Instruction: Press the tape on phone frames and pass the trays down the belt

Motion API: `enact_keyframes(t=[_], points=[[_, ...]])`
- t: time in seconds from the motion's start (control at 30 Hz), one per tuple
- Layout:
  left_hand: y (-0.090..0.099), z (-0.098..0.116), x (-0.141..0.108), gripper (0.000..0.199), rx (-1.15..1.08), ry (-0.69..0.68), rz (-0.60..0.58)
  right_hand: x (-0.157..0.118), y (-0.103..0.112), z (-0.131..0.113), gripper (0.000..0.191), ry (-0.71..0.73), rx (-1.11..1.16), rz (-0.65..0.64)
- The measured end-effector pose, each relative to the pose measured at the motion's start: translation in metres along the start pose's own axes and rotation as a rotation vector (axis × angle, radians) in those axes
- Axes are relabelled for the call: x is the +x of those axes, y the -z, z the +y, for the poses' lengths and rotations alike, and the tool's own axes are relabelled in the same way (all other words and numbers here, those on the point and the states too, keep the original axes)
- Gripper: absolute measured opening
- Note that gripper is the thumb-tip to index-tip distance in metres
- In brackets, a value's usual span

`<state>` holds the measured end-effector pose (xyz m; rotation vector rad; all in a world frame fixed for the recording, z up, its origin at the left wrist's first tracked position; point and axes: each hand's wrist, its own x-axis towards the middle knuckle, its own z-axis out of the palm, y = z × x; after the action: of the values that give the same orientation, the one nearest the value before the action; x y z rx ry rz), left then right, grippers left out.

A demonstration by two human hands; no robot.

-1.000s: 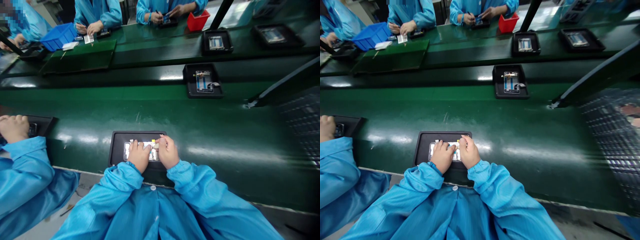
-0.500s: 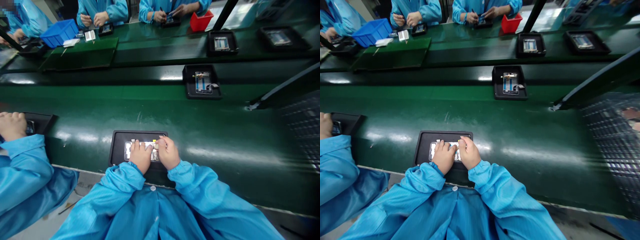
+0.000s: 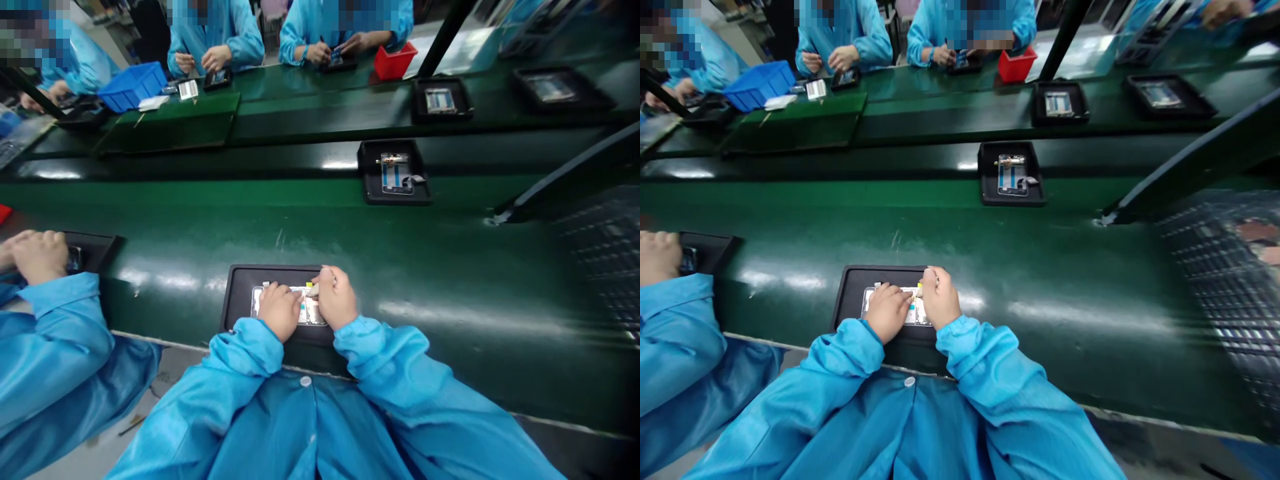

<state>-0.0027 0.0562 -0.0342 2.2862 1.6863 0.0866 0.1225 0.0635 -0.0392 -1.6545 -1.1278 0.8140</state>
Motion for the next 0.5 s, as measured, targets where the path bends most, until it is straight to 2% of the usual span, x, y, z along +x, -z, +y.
enact_keyframes(t=[0.13,0.3,0.5], points=[[0.008,-0.003,0.008,0.024,-0.050,0.040,-0.090,-0.004,0.002,-0.001,0.041,-0.083,0.137,0.057],[0.015,0.002,0.016,0.021,-0.007,0.147,-0.144,-0.007,-0.001,0.001,0.041,-0.081,0.184,0.070],[0.017,0.005,0.019,0.021,0.052,0.176,-0.166,-0.005,-0.004,0.007,0.037,-0.082,0.195,0.063]])
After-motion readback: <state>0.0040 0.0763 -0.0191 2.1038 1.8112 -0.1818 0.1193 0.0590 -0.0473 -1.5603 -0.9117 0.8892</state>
